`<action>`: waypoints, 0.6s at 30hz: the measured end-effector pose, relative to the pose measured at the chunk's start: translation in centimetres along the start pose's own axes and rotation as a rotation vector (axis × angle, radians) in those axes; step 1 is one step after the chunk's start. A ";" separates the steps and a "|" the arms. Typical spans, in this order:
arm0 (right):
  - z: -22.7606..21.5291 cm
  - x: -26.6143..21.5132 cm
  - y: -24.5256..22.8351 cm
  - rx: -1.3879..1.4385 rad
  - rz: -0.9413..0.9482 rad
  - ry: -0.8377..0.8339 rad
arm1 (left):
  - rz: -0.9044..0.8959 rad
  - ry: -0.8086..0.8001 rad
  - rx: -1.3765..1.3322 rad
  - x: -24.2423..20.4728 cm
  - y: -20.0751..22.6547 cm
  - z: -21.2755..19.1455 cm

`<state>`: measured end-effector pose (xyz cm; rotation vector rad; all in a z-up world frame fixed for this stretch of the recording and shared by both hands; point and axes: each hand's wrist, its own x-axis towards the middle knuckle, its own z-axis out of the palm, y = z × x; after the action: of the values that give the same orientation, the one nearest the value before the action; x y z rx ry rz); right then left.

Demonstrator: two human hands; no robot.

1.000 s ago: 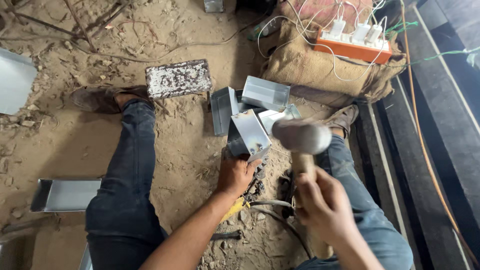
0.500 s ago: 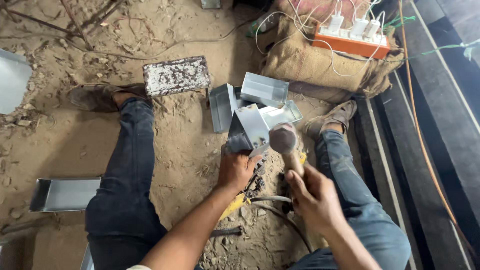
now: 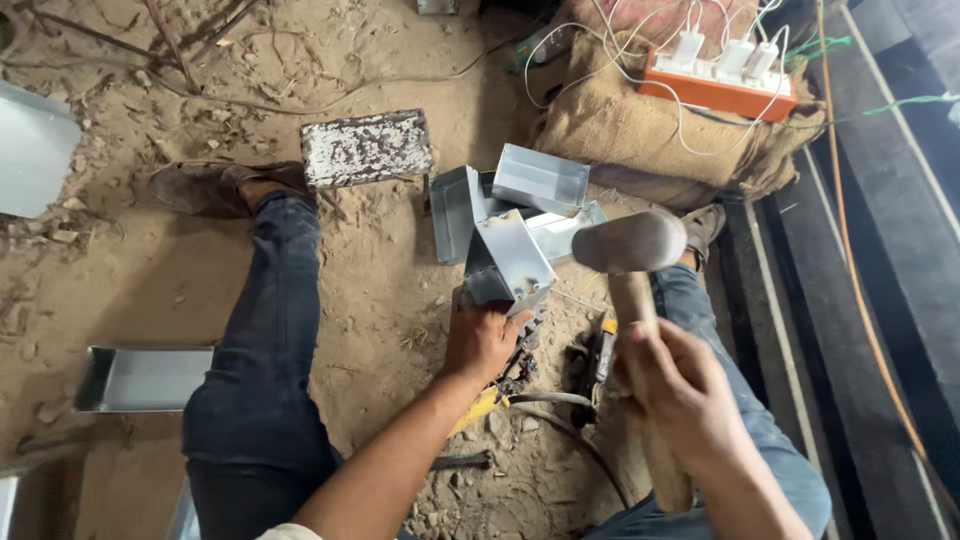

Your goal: The person welds the seams of small rectangular metal boxes using a handheld welding torch, then uses a hammer to tap and flatten the welded joints. The person handles multiple metal boxes one at a time, repositioning them on a gear-shaped support during the process.

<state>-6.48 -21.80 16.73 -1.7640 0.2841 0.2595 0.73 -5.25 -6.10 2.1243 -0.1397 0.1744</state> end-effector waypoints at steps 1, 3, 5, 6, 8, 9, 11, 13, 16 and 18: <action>0.3 0.1 0.3 0.033 -0.015 0.009 | 0.077 0.056 0.048 -0.1 -0.3 -0.2; -0.5 0.3 0.4 0.077 -0.059 0.028 | 0.146 0.115 0.048 0.3 0.0 0.1; 0.2 0.9 1.4 0.041 0.040 0.018 | 0.127 0.083 -0.027 0.3 0.2 -0.2; 0.4 1.1 1.7 0.020 0.089 0.008 | 0.143 0.098 -0.026 0.2 0.3 -0.4; 0.1 0.8 1.9 0.039 0.138 0.013 | 0.170 0.127 -0.022 0.0 0.6 -0.6; 0.2 0.5 1.9 0.048 0.165 0.013 | 0.172 0.129 -0.029 -0.2 0.8 -0.6; 0.3 0.5 1.5 0.138 0.050 -0.023 | 0.172 0.147 -0.025 -0.2 0.7 -0.7; 0.9 0.6 1.2 0.162 0.003 -0.014 | 0.152 0.098 0.029 0.3 0.6 -0.9; 1.3 0.3 1.0 0.030 0.065 0.003 | 0.163 0.114 0.004 0.3 0.6 -0.6; 1.5 -0.1 1.3 -0.098 0.115 -0.018 | 0.088 0.049 -0.013 0.1 0.5 -0.2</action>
<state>-7.05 -20.62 15.24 -1.8438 0.3654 0.3771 0.76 -5.40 -5.54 2.1001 -0.2053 0.2767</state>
